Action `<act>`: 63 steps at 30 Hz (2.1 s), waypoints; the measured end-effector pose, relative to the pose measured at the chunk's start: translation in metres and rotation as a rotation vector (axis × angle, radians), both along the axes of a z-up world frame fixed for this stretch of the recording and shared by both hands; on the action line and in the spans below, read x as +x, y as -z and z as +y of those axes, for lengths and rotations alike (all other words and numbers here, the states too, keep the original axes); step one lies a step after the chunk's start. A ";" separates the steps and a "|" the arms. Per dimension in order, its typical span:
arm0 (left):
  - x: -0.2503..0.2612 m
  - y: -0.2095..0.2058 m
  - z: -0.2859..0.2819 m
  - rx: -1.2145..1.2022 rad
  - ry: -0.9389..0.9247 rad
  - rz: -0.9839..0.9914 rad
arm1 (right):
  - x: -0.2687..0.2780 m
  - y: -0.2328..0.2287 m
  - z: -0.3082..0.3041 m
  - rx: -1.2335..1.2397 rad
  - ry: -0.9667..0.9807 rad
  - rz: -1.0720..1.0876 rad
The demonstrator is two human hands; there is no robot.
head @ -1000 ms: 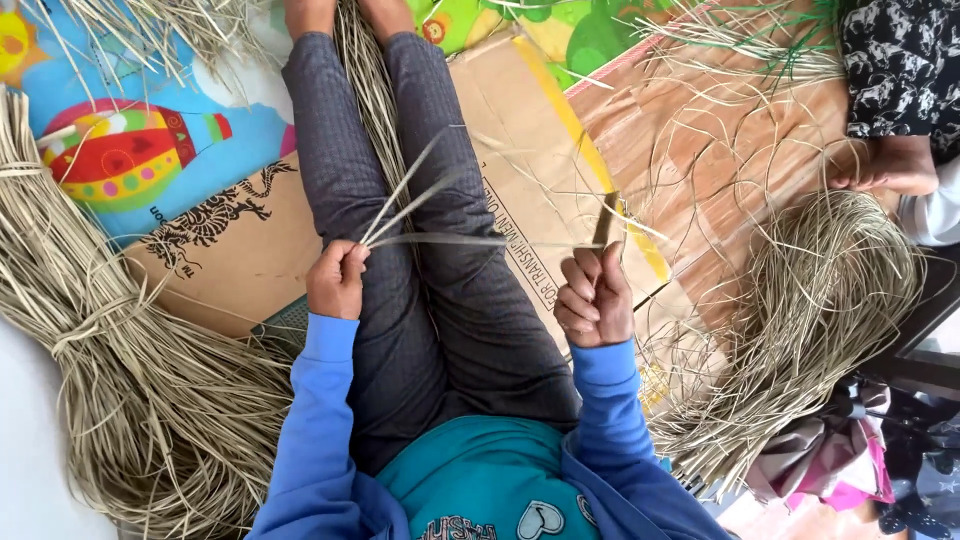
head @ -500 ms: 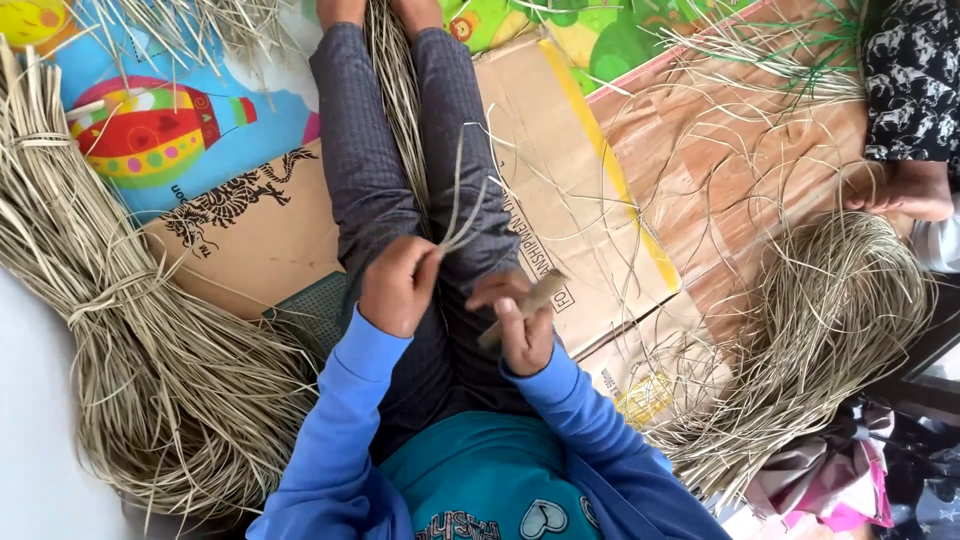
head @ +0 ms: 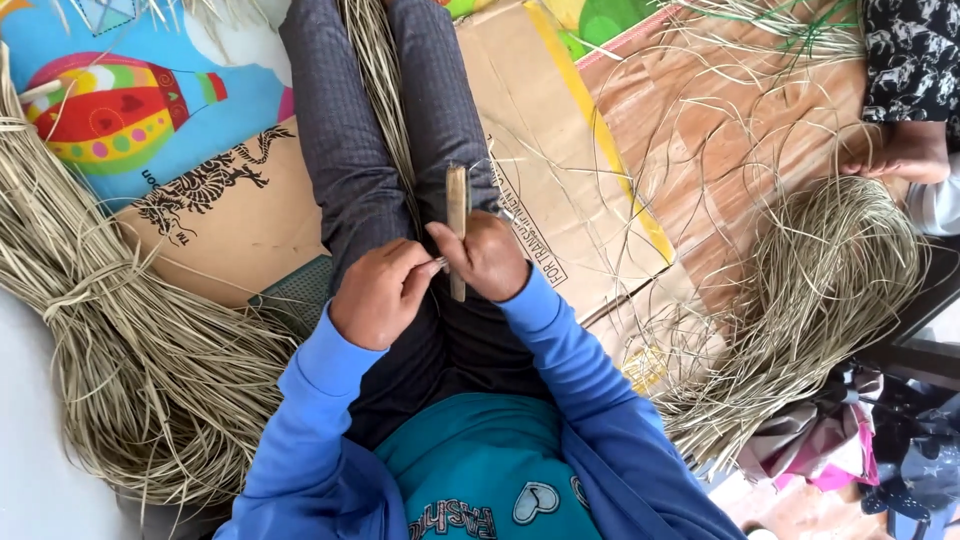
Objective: Weaving dried grass or straw strips into a long braid or mat using a small wooden tool for guidance.
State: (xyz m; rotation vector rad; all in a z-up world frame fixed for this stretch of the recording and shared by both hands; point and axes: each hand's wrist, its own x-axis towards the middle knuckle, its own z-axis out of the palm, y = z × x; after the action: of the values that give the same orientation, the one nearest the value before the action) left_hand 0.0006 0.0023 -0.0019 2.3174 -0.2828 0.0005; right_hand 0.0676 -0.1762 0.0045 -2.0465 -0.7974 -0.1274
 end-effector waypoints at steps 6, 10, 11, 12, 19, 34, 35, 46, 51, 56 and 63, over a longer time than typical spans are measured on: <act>-0.012 -0.046 0.058 -0.219 -0.012 0.110 | 0.032 0.135 -0.078 -0.573 0.280 -0.641; -0.029 -0.061 0.092 -0.224 -0.051 0.167 | 0.039 0.111 -0.094 -0.485 0.456 -0.442; -0.033 -0.065 0.100 -0.201 -0.113 0.216 | 0.042 0.106 -0.103 -0.432 0.531 -0.411; -0.038 -0.070 0.108 -0.176 -0.177 0.263 | 0.046 0.101 -0.111 -0.374 0.604 -0.382; -0.056 -0.036 0.125 -0.371 -0.424 0.266 | 0.037 0.007 -0.201 -0.102 1.087 -0.325; -0.012 -0.006 0.006 -0.411 -0.130 0.015 | -0.016 0.005 0.002 0.255 0.154 -0.031; -0.013 -0.004 0.004 -0.316 -0.115 -0.022 | -0.015 0.007 0.008 0.170 0.135 -0.096; -0.024 -0.020 0.058 -0.204 0.022 0.006 | -0.004 0.111 -0.023 -0.428 0.352 -0.176; -0.052 -0.049 0.117 -0.263 -0.150 0.192 | 0.027 0.156 -0.087 -0.789 0.536 -0.264; -0.070 -0.046 0.154 -0.186 -0.243 0.315 | 0.026 0.119 -0.092 -0.646 0.664 0.154; -0.055 0.027 0.122 0.662 -0.575 -0.183 | 0.008 0.095 -0.066 -0.477 0.597 -0.098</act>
State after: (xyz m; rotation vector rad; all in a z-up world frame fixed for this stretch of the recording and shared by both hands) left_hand -0.0544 0.1239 -0.0285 2.9801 0.3607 0.4692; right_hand 0.0757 -0.2421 -0.0908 -2.7031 -0.2572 -0.4044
